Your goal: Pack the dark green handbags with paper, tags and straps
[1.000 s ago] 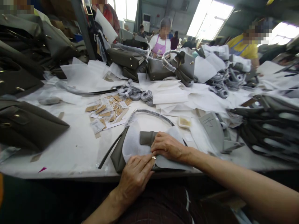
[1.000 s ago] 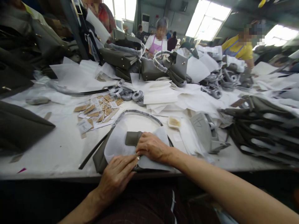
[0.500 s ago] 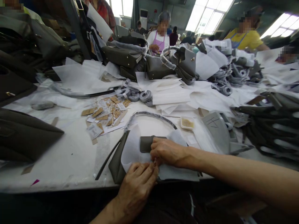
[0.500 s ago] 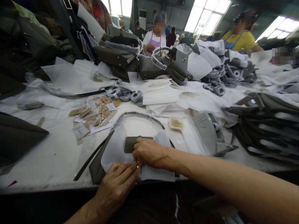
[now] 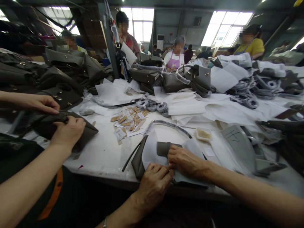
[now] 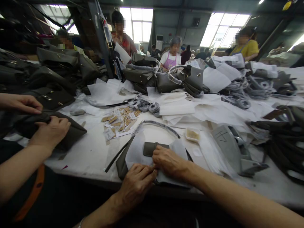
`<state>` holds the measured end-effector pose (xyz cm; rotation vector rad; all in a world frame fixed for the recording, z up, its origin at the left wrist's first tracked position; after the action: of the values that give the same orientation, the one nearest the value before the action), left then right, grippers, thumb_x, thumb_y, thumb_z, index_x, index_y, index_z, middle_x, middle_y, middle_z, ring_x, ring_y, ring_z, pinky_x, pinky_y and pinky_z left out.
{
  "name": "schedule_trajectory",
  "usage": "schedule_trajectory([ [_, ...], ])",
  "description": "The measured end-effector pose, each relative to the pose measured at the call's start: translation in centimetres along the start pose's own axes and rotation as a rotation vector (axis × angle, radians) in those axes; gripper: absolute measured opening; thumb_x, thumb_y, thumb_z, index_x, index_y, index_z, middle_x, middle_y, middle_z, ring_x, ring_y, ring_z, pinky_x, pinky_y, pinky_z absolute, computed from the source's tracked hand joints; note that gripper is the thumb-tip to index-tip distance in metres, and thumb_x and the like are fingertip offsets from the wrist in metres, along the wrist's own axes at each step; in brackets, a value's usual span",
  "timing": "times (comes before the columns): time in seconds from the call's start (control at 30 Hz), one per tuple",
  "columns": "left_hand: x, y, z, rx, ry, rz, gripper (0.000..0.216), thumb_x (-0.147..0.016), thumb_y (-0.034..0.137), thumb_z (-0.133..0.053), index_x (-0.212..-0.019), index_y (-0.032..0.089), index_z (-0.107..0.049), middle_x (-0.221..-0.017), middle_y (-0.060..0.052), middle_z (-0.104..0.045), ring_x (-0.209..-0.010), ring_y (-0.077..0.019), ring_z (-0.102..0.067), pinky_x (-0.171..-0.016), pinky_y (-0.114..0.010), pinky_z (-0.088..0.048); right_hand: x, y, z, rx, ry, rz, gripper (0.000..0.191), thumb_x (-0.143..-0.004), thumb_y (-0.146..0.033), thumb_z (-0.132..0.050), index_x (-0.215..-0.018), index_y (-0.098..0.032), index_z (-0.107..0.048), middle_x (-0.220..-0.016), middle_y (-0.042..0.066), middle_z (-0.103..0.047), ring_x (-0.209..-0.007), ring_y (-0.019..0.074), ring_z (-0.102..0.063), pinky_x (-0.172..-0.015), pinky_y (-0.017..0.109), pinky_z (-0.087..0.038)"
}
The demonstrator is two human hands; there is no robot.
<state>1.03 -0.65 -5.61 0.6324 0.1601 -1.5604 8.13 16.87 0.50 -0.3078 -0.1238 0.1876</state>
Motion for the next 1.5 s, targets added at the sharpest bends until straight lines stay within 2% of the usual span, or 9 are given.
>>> schedule_trajectory([
  [0.27,-0.3,0.5,0.0,-0.069,0.057,-0.030,0.022,-0.098,0.019,-0.043,-0.106,0.016,-0.063,-0.094,-0.006,-0.066,-0.085,-0.0201,-0.060,-0.077,-0.036,-0.047,-0.3,-4.1,-2.5,0.161,0.145,-0.535,0.012,-0.088,-0.011,-0.055,-0.092,-0.015,-0.066,-0.097,0.011,-0.066,-0.093,0.0257,-0.058,-0.085,0.038,-0.046],
  [0.47,-0.7,0.2,2.2,-0.166,-0.058,-0.025,0.033,-0.092,0.031,-0.060,-0.124,0.022,-0.058,-0.119,-0.005,-0.067,-0.108,-0.0243,-0.061,-0.100,-0.047,-0.043,0.8,-4.0,-3.4,0.175,0.322,-0.549,0.042,-0.099,-0.034,-0.046,-0.138,-0.019,-0.051,-0.150,0.015,-0.043,-0.139,0.0336,-0.035,-0.113,0.057,-0.025],
  [0.63,2.0,-0.9,5.0,-0.366,-0.053,0.086,0.046,-0.091,0.051,-0.057,-0.131,0.027,-0.054,-0.132,-0.007,-0.062,-0.121,-0.0304,-0.056,-0.101,-0.055,-0.039,1.6,-2.9,-4.3,0.099,0.280,-0.542,0.055,-0.097,-0.051,-0.047,-0.146,-0.026,-0.043,-0.157,0.014,-0.031,-0.145,0.0362,-0.025,-0.114,0.062,-0.018],
  [0.83,-2.1,-0.2,7.7,-0.408,-0.125,0.209,0.030,-0.096,0.042,-0.053,-0.090,0.016,-0.066,-0.073,-0.004,-0.068,-0.076,-0.0213,-0.065,-0.104,-0.052,-0.037,1.6,-2.7,-5.3,0.145,0.291,-0.481,0.055,-0.095,-0.051,-0.050,-0.145,-0.029,-0.045,-0.158,0.013,-0.028,-0.146,0.0367,-0.022,-0.114,0.064,-0.016],
  [0.9,-5.1,-0.5,7.1,-0.390,-0.143,0.136,0.031,-0.096,0.042,-0.052,-0.097,0.014,-0.066,-0.081,-0.007,-0.069,-0.085,-0.0220,-0.066,-0.110,-0.051,-0.031,1.7,-2.5,-5.5,0.166,0.292,-0.476,0.053,-0.096,-0.051,-0.048,-0.144,-0.028,-0.047,-0.158,0.013,-0.029,-0.146,0.0368,-0.022,-0.114,0.065,-0.017],
  [0.97,-6.9,-1.8,5.5,-0.351,-0.184,0.081,0.044,-0.096,0.049,-0.048,-0.121,0.014,-0.059,-0.118,-0.015,-0.066,-0.117,-0.0279,-0.057,-0.113,-0.054,-0.025,1.7,-2.2,-5.5,0.177,0.284,-0.468,0.053,-0.096,-0.052,-0.048,-0.144,-0.030,-0.047,-0.158,0.011,-0.030,-0.146,0.0364,-0.023,-0.113,0.065,-0.019],
  [1.07,-6.5,-4.6,2.2,-0.291,-0.309,0.158,0.052,-0.100,0.053,-0.035,-0.142,0.024,-0.045,-0.143,-0.012,-0.052,-0.136,-0.0286,-0.043,-0.110,-0.051,-0.030,1.8,-1.8,-5.5,0.188,0.280,-0.468,0.062,-0.092,-0.057,-0.052,-0.147,-0.030,-0.043,-0.158,0.011,-0.031,-0.145,0.0377,-0.024,-0.114,0.064,-0.019],
  [1.2,-5.1,-7.4,0.2,-0.291,-0.299,0.290,0.069,-0.096,0.064,-0.031,-0.147,0.019,-0.038,-0.145,-0.016,-0.049,-0.138,-0.0297,-0.040,-0.112,-0.048,-0.029,1.5,-0.8,-4.9,0.208,0.330,-0.479,0.075,-0.088,-0.063,-0.053,-0.150,-0.023,-0.038,-0.156,0.014,-0.033,-0.144,0.0392,-0.024,-0.115,0.064,-0.014],
  [1.5,-8.4,-8.6,1.1,-0.255,-0.337,0.299,0.072,-0.094,0.067,-0.033,-0.145,0.016,-0.040,-0.147,-0.018,-0.047,-0.139,-0.0326,-0.039,-0.113,-0.056,-0.026,-1.8,2.4,-3.8,0.189,0.275,-0.565,0.076,-0.088,-0.061,-0.052,-0.150,-0.021,-0.037,-0.157,0.015,-0.031,-0.145,0.0386,-0.022,-0.114,0.065,-0.013],
])
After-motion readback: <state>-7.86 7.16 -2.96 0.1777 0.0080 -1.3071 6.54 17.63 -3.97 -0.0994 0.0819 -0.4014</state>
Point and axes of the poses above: each hand's wrist, its own x-axis away from the middle knuckle, its own z-axis out of the back of the hand, y = z × x, the point moved 1 cm from there along -x, towards the middle knuckle
